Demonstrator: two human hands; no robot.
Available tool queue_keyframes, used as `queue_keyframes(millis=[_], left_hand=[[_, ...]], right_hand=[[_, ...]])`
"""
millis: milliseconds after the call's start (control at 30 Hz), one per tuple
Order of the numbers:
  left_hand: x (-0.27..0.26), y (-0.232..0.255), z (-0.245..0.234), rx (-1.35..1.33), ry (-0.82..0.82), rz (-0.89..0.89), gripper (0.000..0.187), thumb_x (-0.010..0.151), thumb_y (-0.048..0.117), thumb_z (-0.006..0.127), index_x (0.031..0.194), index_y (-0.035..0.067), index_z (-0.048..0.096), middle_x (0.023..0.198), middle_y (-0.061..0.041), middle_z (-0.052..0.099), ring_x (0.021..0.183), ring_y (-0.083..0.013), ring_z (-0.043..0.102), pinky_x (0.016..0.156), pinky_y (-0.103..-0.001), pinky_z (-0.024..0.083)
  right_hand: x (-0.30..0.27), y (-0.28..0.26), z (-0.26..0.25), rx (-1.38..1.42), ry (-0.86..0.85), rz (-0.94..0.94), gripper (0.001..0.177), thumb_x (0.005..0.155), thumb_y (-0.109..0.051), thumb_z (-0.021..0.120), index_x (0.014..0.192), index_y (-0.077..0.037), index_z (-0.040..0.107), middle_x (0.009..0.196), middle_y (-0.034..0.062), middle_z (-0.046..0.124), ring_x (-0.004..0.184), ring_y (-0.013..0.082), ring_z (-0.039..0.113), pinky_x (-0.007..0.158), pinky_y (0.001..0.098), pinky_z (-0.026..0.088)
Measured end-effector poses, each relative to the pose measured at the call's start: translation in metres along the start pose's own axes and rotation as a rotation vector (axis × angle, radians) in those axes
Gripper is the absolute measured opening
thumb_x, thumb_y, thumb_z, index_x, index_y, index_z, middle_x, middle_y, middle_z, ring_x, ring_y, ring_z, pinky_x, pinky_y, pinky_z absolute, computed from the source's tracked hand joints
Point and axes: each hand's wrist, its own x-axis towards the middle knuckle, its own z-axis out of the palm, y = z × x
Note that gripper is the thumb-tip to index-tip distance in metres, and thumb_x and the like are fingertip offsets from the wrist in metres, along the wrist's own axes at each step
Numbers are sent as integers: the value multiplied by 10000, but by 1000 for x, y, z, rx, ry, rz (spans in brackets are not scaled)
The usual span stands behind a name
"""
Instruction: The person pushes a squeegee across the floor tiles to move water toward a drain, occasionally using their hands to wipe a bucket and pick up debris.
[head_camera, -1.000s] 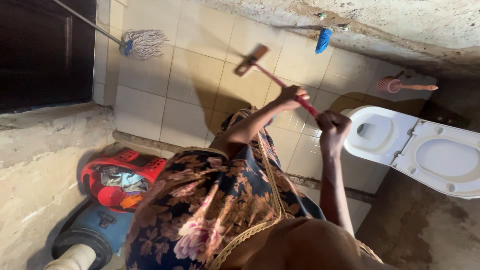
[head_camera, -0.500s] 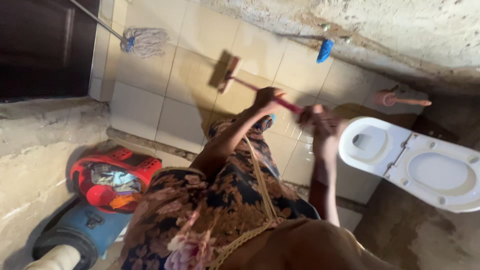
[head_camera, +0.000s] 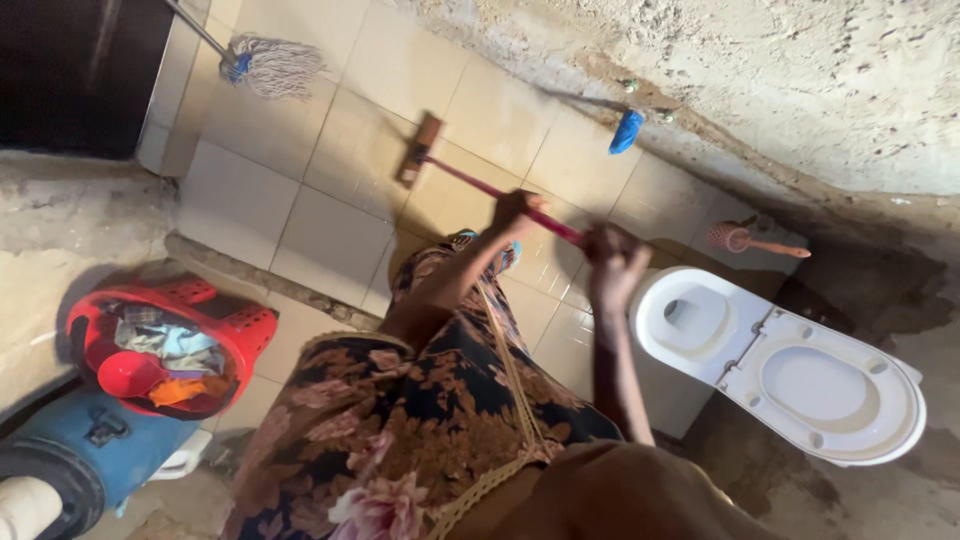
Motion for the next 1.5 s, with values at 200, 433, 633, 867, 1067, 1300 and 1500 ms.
queue_keyframes(millis=[200, 433, 633, 867, 1067, 1300, 1500], left_hand=[[51, 102, 26, -59, -276, 153, 241, 851, 302, 634, 699, 120, 592, 699, -111, 668, 690, -334, 684, 609, -479, 495], [75, 122, -14, -57, -420, 230, 185, 824, 242, 595, 653, 178, 630, 724, -92, 686, 730, -335, 691, 606, -471, 511], [84, 26, -112, 53, -293, 80, 269, 839, 346, 663, 698, 118, 646, 699, -120, 689, 682, -323, 711, 638, -455, 531], [115, -132, -219, 218, 193, 9, 280, 927, 326, 686, 750, 111, 656, 748, -150, 686, 759, -386, 680, 667, -503, 527], [161, -209, -250, 340, 260, 52, 306, 861, 354, 740, 721, 95, 657, 767, -134, 708, 785, -379, 688, 654, -498, 542], [178, -177, -183, 352, -99, 15, 113, 786, 272, 699, 742, 171, 723, 787, -113, 719, 784, -363, 708, 691, -504, 559], [134, -87, -81, 110, -216, 191, 218, 773, 260, 678, 602, 131, 638, 678, -119, 687, 707, -362, 692, 604, -509, 512]], right_hand=[[8, -51, -37, -27, -23, -187, 391, 1015, -1, 644, 634, 0, 556, 553, -1, 473, 489, 61, 361, 498, 284, 241], [43, -118, -36, -119, -621, -346, 283, 883, -18, 698, 656, 18, 532, 611, 29, 516, 548, 108, 430, 536, 300, 291], [58, -117, 54, 37, -797, -404, 272, 928, -65, 702, 702, 12, 573, 672, 53, 545, 597, 144, 465, 575, 323, 317], [107, -52, 209, 122, -632, -109, 303, 998, -122, 633, 725, 9, 615, 627, -69, 455, 572, 40, 344, 520, 271, 217], [141, 6, 293, 334, -500, -99, 369, 1001, -97, 615, 641, -21, 594, 586, -39, 477, 540, 47, 342, 522, 272, 239], [130, 37, 233, 260, -88, 7, 396, 959, -63, 604, 575, -40, 513, 566, 24, 525, 530, 95, 425, 531, 279, 344], [62, 1, 129, 320, 176, 23, 223, 851, -23, 528, 687, 5, 677, 665, 69, 651, 548, 110, 573, 532, 276, 427]])
